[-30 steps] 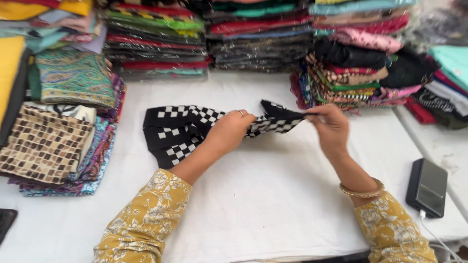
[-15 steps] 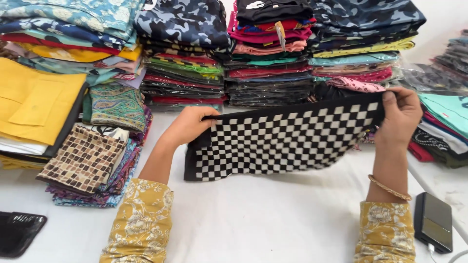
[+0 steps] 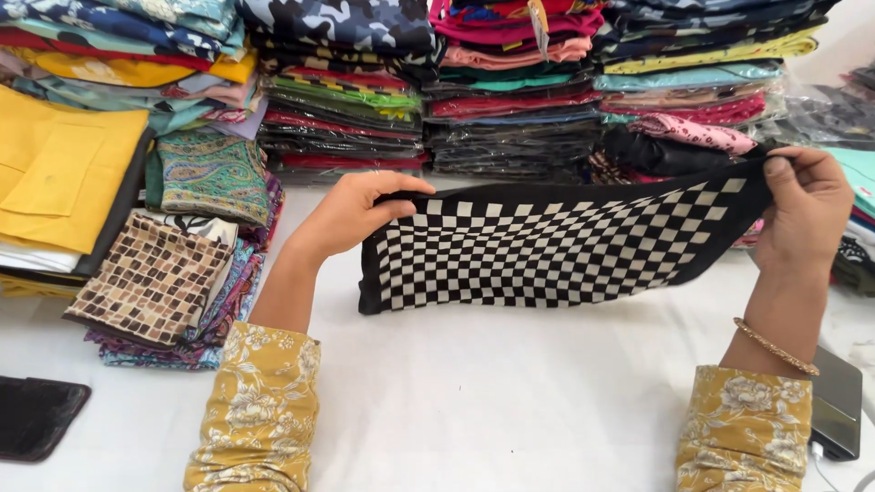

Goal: The person folds several pieces of fabric on a white table. They handle a black floral scarf, a black and white checkered scarf, a blue patterned scarf, a pink and purple patterned scarf, and a yellow polka-dotted scarf, folding each one neatly by hand.

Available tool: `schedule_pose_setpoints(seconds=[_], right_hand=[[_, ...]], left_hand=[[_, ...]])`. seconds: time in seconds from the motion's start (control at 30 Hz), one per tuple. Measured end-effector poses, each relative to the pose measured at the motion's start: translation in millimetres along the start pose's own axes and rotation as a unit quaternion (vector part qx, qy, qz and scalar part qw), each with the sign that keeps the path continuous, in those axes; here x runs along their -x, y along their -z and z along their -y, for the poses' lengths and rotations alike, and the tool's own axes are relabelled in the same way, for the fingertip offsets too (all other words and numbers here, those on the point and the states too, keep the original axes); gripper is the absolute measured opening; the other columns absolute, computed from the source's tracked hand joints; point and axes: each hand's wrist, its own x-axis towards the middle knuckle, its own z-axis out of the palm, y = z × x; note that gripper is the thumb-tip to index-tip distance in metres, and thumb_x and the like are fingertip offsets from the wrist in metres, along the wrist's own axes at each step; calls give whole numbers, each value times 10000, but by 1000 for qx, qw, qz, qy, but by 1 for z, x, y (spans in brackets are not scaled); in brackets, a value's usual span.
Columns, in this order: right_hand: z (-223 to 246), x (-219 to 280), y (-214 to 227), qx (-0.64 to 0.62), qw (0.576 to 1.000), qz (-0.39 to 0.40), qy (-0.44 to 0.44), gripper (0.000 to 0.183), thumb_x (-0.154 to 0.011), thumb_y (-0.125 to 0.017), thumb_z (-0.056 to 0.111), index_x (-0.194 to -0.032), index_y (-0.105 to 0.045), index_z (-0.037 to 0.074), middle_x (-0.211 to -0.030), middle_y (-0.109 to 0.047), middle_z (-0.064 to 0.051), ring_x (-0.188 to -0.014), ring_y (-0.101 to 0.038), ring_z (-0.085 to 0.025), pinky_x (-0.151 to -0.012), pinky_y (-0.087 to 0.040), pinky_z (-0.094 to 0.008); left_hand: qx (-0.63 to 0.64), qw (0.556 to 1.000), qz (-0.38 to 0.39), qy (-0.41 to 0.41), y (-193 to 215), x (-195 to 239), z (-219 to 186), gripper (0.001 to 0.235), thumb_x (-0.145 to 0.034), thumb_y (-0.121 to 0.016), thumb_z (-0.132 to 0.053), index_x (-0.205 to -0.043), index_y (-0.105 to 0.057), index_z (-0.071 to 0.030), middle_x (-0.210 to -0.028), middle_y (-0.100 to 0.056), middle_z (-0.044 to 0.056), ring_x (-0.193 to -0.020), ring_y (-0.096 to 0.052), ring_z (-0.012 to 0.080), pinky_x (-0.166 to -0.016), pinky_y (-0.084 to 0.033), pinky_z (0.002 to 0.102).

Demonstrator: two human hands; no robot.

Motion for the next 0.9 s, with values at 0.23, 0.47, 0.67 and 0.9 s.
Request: schedule_pose_setpoints(seconds=[0.23, 0.47, 0.67, 0.9], right_hand=[[-16, -3, 4, -16, 1000, 18, 0, 103, -1097, -746, -47, -1129, -659, -4, -1011, -689, -29, -851, -609, -65, -771, -477, -164], [27, 13, -33, -94, 994, 54, 24, 72, -1162, -658, -3, -1179, -602, 39, -1058, -681, -70, -942, -677, -112, -869, -556, -202], [-14, 9, 29, 88, 966, 237, -52, 24, -1088, -626, 35, -1112, -622, 41, -1060, -650, -60, -984, -647, -115, -854, -489, -219], [-54, 74, 14, 376, 759, 448, -285, 166, -942, -659, 99, -1063, -729, 10, -969, -738, -52, -946, -650, -140, -862, -535, -319]], left_hand=[[-233, 968, -85, -47, -5, -1, -8, 352, -817, -756, -59, -1164, -742, -116, -996, -738, 112, -945, -686, 283, -821, -528, 375], [-177, 920, -263, -231, 14, 17, -39, 357, -900, -564, 150, -1167, -703, -41, -1079, -709, 134, -1003, -720, 290, -895, -568, 347], [-187, 977, -12, -100, 12, 44, 4, 324, -834, -643, 86, -1116, -726, -48, -1015, -728, 101, -933, -689, 275, -815, -541, 359], [-293, 926, 215, 103, -14, 93, 64, 230, -866, -651, -67, -1001, -811, -161, -1054, -767, 10, -991, -686, 253, -885, -533, 398]])
